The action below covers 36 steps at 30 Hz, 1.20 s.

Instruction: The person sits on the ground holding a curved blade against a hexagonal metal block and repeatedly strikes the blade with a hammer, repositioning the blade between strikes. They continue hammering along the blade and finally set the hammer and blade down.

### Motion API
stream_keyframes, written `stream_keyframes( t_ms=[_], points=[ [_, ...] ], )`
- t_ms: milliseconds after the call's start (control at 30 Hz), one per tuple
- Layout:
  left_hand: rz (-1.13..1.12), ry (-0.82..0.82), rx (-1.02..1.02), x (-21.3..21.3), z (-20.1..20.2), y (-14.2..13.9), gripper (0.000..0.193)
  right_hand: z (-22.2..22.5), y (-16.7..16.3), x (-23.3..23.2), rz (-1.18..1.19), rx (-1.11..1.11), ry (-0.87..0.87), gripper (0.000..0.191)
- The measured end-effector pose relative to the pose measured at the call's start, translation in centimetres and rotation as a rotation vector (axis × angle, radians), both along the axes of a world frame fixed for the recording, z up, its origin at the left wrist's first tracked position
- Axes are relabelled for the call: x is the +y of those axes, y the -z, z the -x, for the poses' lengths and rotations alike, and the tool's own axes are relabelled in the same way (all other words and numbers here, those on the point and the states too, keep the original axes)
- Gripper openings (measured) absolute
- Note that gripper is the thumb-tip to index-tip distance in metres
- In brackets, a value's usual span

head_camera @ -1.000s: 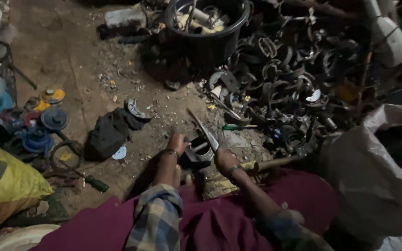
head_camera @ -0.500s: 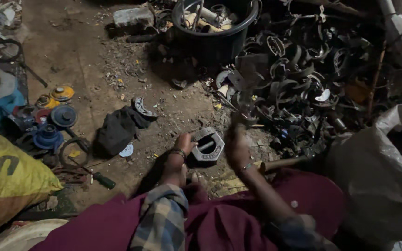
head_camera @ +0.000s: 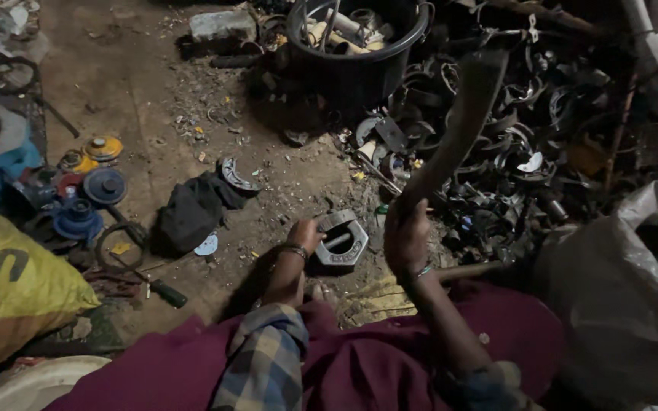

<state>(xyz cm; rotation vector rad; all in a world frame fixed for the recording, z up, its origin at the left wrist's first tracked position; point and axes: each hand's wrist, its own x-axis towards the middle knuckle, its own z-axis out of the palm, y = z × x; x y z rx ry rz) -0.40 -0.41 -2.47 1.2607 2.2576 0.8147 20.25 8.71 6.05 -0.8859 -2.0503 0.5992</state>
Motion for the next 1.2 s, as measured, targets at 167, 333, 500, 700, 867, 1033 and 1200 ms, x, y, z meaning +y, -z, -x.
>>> stream_keyframes(
  t_ms=[167, 333, 500, 700, 867, 1033, 1200],
  points=[
    [-0.055, 0.000, -0.013, 0.2, 0.0, -0.3, 0.035, 0.1, 0.8, -0.6, 0.125, -0.711, -0.147, 0.020],
    [-0.049, 0.000, 0.074, 0.8, -0.8, -0.5, 0.031, -0.7, 0.4, -0.1, 0.172, -0.509, 0.023, 0.029],
    [-0.075, 0.022, -0.002, 0.7, -0.6, 0.0, 0.042, -1.0, -0.2, 0.5, -0.144, 0.101, 0.131, 0.034],
    [-0.002, 0.054, -0.038, 0.5, -0.5, -0.6, 0.050, -0.8, 0.7, -0.3, 0.009, -0.463, 0.026, 0.026],
    [0.042, 0.026, 0.045, 1.0, -0.3, -1.4, 0.044, -1.2, 0.5, -0.5, 0.126, -0.703, -0.038, 0.025],
    [0.017, 0.024, 0.092, 0.3, -0.1, -1.0, 0.035, -1.0, -0.7, -0.1, -0.001, -0.172, 0.082, 0.025],
    [0.068, 0.004, 0.064, -0.4, 0.2, -0.9, 0.037, -0.2, -0.8, -0.7, -0.121, -0.095, 0.122, 0.022]
  ],
)
